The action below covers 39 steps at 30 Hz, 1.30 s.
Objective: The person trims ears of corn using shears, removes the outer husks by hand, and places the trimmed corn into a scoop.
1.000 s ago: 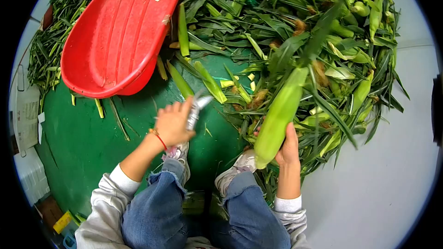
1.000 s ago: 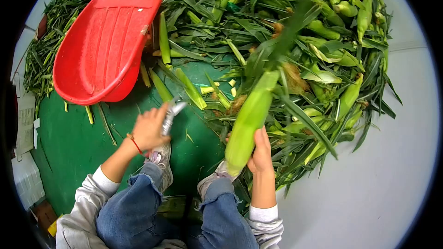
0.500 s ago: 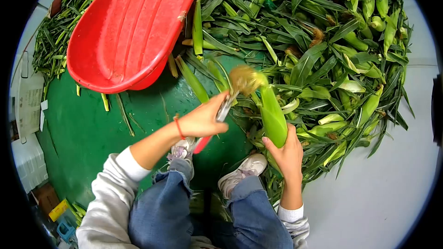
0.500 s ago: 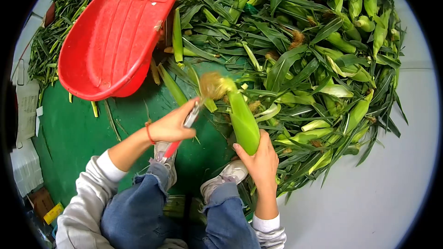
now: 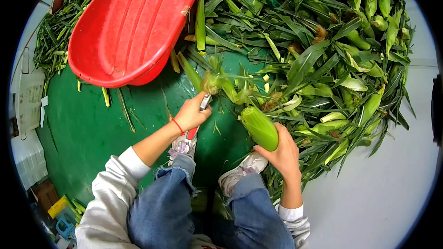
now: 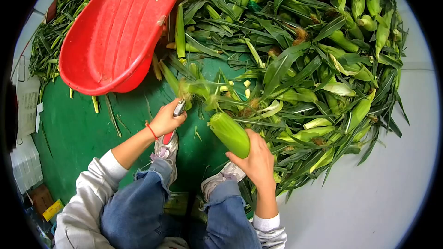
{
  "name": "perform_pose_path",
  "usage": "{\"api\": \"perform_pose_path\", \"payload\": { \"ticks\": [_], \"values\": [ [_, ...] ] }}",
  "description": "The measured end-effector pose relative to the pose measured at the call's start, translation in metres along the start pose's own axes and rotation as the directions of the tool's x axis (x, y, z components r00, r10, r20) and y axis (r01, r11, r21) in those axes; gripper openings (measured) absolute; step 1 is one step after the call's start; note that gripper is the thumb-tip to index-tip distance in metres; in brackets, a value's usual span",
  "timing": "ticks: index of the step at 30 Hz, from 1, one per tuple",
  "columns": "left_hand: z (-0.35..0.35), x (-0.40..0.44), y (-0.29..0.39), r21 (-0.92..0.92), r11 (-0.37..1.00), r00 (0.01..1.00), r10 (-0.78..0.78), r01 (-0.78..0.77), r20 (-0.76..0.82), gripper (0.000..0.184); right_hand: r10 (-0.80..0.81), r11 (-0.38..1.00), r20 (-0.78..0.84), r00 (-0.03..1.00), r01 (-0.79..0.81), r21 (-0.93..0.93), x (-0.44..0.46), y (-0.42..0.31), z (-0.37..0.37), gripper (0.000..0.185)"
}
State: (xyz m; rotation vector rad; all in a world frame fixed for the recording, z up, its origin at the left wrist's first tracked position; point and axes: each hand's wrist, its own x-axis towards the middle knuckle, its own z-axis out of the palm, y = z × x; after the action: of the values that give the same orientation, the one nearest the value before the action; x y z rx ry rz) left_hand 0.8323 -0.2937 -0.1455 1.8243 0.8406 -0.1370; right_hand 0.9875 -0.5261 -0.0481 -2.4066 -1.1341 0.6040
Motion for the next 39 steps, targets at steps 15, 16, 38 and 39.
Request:
{"api": "perform_pose_path", "payload": {
  "ticks": [15,16,38,39],
  "values": [
    [0.019,-0.031,0.094,-0.873,0.349,0.935,-0.225,0.34,0.274,0.038,-0.064,0.97,-0.235,0.97,0.116,0.214,0.001,-0.01,0.064,0.074],
    [0.016,-0.031,0.096,-0.88,0.298,0.922,-0.229,0.371,0.311,0.038,-0.07,0.938,-0.256,0.964,0.15,0.311,0.006,-0.011,0.064,0.072],
    [0.019,-0.031,0.087,-0.945,0.246,0.976,-0.032,0.215,0.214,0.041,-0.043,0.617,-0.043,0.998,0.061,0.784,0.046,-0.04,0.017,0.044],
    [0.023,-0.032,0.089,-0.943,0.263,0.979,-0.034,0.205,0.203,0.042,-0.236,0.934,-0.013,0.972,0.231,0.273,0.042,-0.041,0.024,0.066]
  ]
}}
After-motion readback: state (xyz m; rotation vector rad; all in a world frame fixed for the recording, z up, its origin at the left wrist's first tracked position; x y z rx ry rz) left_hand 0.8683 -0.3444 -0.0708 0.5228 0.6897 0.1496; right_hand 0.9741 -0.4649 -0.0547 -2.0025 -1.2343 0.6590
